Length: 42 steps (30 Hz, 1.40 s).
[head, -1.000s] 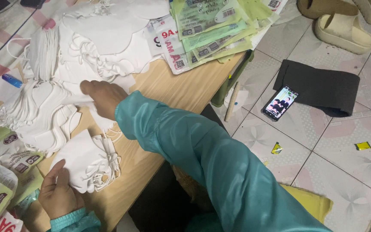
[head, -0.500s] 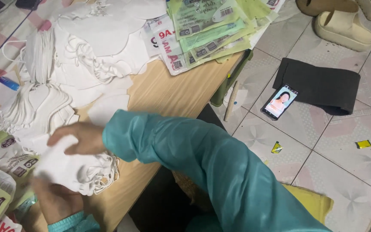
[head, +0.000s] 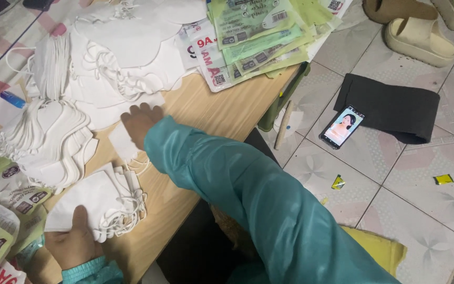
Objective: Folding individual face masks and placing them into plastic packaging sleeves.
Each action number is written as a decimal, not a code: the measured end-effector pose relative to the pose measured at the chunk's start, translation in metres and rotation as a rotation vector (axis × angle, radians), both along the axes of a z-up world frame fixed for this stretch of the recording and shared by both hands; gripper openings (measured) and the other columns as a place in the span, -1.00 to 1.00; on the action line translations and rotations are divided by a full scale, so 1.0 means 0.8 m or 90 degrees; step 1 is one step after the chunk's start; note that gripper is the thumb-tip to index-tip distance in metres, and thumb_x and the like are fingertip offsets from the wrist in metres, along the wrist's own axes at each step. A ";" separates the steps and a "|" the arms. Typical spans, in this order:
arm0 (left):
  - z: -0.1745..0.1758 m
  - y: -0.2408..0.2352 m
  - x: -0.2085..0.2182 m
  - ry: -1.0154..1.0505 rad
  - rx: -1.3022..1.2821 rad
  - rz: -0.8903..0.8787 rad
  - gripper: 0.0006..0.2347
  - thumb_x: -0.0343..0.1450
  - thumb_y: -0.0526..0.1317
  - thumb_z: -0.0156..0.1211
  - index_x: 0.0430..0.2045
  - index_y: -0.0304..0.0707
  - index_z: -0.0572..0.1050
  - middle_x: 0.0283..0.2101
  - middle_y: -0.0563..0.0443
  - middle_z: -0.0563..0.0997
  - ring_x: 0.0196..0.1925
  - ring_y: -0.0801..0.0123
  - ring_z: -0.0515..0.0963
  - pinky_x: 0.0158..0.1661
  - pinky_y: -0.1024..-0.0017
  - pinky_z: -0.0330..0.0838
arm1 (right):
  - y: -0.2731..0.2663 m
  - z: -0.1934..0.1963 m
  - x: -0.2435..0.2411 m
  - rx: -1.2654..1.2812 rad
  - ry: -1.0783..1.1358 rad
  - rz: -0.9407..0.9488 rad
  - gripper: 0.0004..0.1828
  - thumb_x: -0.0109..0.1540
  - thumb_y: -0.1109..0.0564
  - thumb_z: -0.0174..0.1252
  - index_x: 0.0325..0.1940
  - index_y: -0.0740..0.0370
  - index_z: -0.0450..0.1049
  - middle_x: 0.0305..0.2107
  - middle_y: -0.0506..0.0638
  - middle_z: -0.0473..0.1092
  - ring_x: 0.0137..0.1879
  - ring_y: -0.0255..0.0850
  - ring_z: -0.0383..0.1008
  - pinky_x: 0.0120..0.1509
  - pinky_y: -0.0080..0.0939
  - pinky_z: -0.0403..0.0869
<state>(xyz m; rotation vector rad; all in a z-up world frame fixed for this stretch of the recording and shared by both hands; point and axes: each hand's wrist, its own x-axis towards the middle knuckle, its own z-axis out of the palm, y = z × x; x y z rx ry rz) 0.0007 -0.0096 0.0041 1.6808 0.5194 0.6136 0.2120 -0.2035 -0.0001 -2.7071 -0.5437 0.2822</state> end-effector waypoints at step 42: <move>0.003 0.003 -0.007 0.024 0.254 -0.002 -0.81 0.59 -0.26 0.18 -0.02 -0.38 0.63 -0.08 -0.01 0.61 0.00 0.39 0.55 0.02 0.38 0.48 | 0.000 0.007 0.003 -0.018 0.040 0.039 -0.48 0.22 -0.07 0.21 0.26 -0.06 0.34 0.19 -0.02 0.26 0.34 0.04 0.24 0.23 0.27 0.35</move>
